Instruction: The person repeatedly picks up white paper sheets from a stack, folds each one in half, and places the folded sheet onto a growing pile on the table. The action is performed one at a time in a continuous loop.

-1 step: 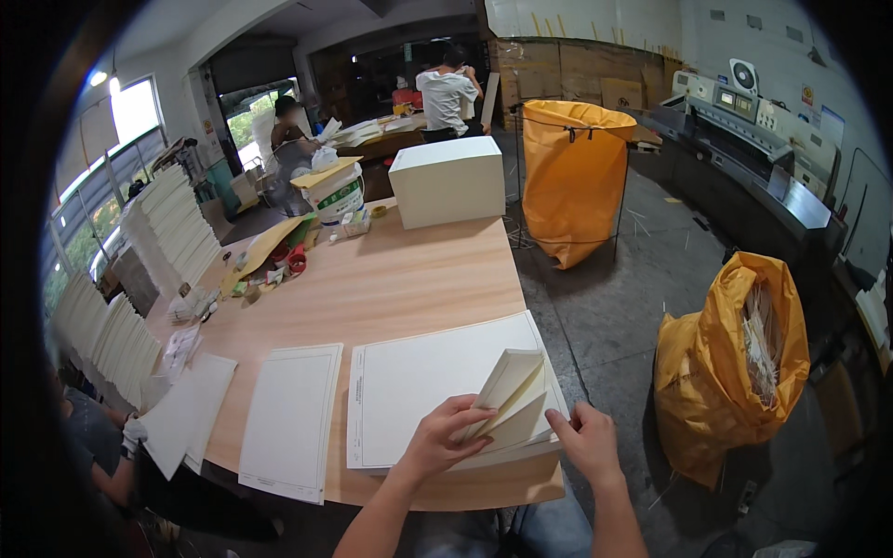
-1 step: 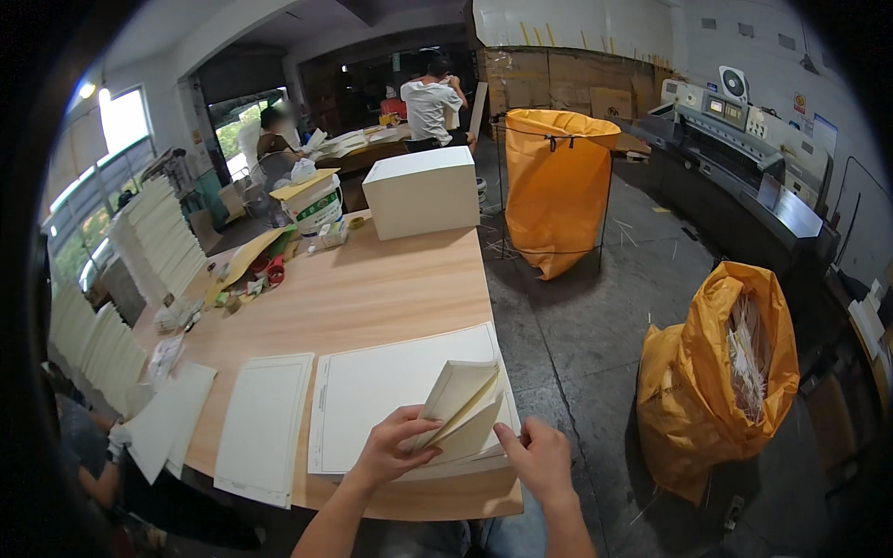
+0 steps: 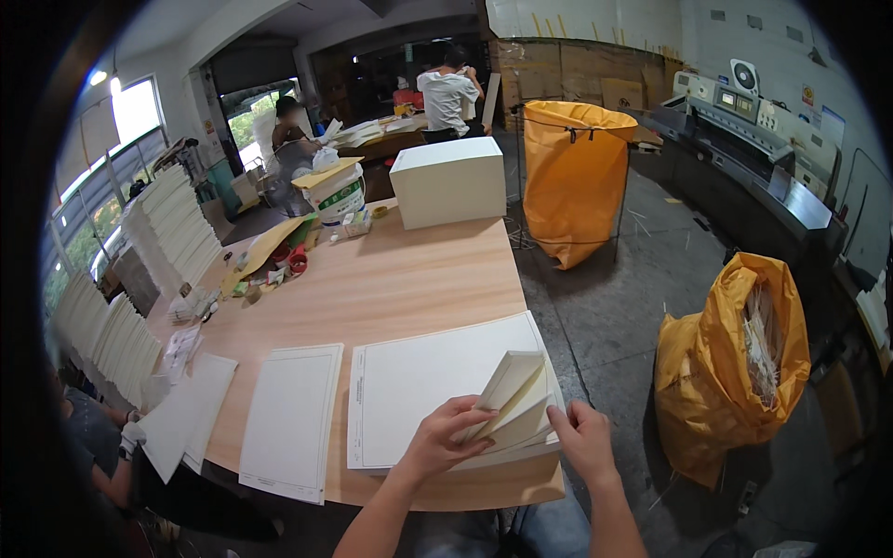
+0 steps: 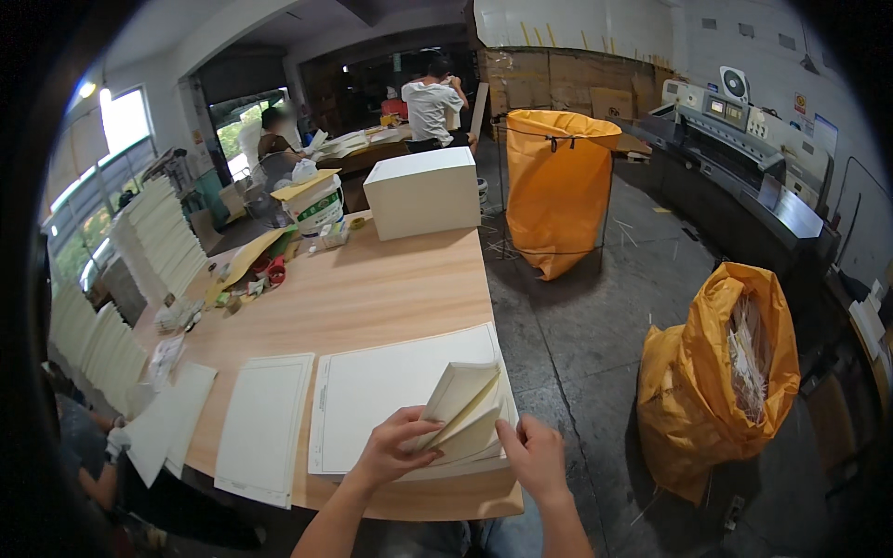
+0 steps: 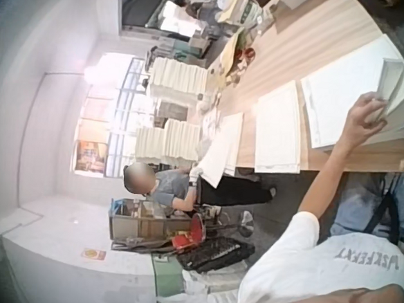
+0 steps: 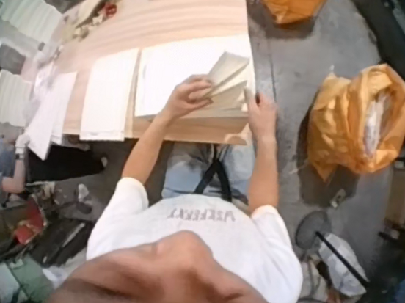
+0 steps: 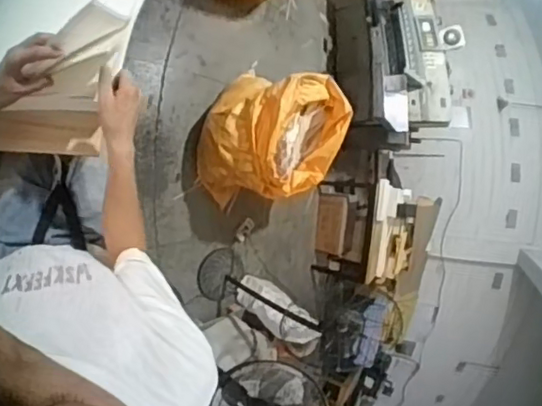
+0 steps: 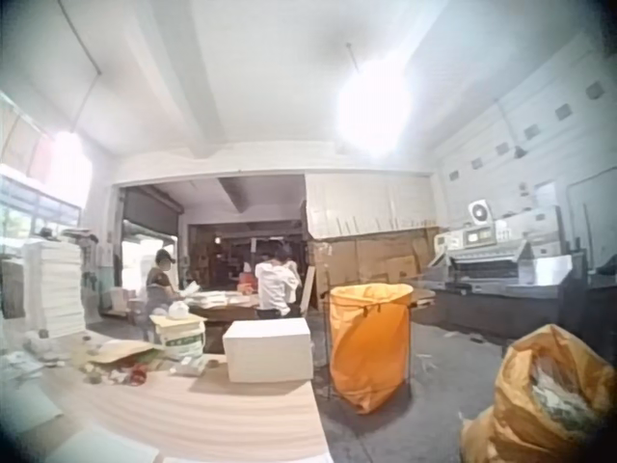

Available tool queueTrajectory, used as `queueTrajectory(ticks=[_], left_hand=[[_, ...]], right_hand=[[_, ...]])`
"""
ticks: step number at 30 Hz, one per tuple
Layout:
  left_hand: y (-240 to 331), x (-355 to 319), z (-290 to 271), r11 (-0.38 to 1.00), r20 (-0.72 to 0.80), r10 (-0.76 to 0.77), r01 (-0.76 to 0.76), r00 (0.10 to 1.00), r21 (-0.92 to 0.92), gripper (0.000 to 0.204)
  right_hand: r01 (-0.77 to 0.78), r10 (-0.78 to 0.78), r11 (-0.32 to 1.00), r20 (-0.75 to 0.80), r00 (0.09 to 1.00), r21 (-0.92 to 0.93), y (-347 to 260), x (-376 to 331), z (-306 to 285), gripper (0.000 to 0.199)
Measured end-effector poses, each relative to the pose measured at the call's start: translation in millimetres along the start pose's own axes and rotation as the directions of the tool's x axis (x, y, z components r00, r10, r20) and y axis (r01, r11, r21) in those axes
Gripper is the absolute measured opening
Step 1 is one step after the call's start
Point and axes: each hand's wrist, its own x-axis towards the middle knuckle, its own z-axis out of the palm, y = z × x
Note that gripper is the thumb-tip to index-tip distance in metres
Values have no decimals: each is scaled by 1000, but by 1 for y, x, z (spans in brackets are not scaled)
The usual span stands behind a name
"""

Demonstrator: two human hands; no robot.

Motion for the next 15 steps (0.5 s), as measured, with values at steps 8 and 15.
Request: queueTrajectory(ticks=[8, 15], left_hand=[[4, -1, -4, 998, 1, -53, 53, 999, 26, 56], [-1, -2, 3, 977, 83, 86, -100, 993, 186, 57]], right_hand=[[116, -60, 975, -282, 957, 187, 12, -22, 18, 29], [632, -586, 648, 252, 770, -425, 27, -41, 45, 37]])
